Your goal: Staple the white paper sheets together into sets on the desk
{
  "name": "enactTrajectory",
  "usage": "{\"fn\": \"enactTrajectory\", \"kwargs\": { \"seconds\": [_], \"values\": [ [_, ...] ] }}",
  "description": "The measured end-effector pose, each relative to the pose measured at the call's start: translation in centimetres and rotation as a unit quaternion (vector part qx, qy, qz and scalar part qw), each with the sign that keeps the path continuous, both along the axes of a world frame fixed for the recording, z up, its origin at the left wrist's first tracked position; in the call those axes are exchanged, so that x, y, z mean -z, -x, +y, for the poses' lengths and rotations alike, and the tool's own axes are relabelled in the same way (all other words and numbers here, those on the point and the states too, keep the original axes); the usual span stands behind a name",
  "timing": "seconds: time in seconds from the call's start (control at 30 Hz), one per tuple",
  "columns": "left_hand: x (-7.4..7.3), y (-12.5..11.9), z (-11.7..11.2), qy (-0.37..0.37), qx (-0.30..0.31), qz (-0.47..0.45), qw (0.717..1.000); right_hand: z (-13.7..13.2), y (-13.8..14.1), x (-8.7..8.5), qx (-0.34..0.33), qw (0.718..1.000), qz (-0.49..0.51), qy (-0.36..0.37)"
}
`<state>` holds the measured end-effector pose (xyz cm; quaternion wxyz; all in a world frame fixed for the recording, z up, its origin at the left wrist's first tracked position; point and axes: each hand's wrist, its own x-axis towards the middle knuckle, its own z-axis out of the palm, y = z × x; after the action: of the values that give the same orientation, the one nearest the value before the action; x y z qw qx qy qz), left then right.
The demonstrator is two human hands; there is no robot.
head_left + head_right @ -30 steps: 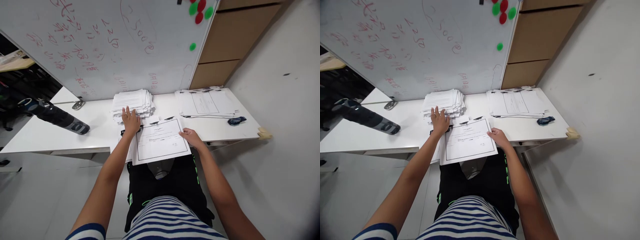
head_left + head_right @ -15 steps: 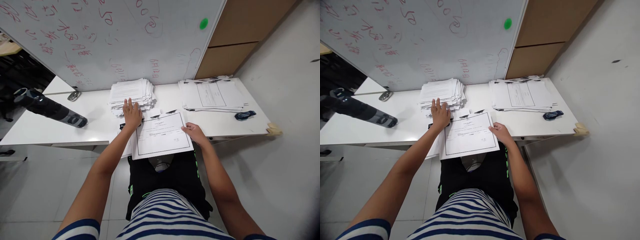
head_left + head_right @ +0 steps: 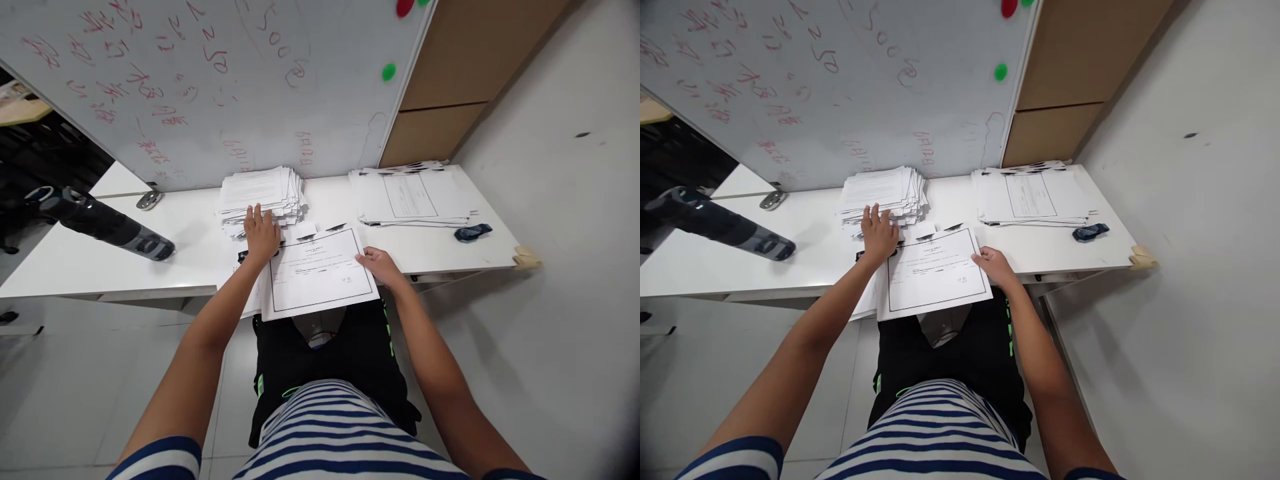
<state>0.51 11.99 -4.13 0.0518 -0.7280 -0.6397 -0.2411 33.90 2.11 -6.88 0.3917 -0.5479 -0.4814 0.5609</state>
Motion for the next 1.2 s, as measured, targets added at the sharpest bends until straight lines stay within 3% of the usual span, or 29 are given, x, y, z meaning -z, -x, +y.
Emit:
{"fn": "enactTrajectory", "kwargs": {
  "seconds": [0.2, 0.33, 0.47, 0.6, 0.73, 0.87, 1.0, 1.2],
  "values": [
    [-0.1, 0.6, 0.3, -0.044, 0.001, -0.028, 0.999, 0.1, 0.3, -0.9, -0.012, 1.000, -0.020, -0.015],
    [-1.2, 1.1, 0.1, -0.096, 0.011, -0.069, 0.993, 0.1, 0.5, -1.4, -0.010, 0.999, -0.045, -0.019],
    [-2.3, 2.1, -1.7, -0.129, 0.028, -0.092, 0.987, 0.1, 0.6, -1.6, -0.010, 0.998, -0.041, -0.037],
    [-2.0, 4.4, -4.7, -0.022, 0.106, 0.020, 0.994, 0.0, 0.7, -1.5, -0.002, 0.998, -0.036, -0.049],
    [-1.5, 7.2, -7.0, 0.097, 0.105, 0.138, 0.980, 0.0, 0.9, -1.4, 0.010, 0.997, -0.045, -0.058],
    [-2.2, 10.4, -8.2, 0.115, 0.058, 0.160, 0.979, -0.3, 1.0, -1.3, 0.026, 0.997, -0.034, -0.061],
    [-2.8, 15.0, -9.0, 0.106, -0.055, 0.107, 0.987, -1.1, 1.3, -1.0, 0.041, 0.998, 0.025, -0.044],
    [-1.3, 20.4, -9.0, 0.144, -0.235, -0.025, 0.961, -0.7, 5.5, -2.0, 0.004, 0.998, 0.047, -0.043]
  ]
}}
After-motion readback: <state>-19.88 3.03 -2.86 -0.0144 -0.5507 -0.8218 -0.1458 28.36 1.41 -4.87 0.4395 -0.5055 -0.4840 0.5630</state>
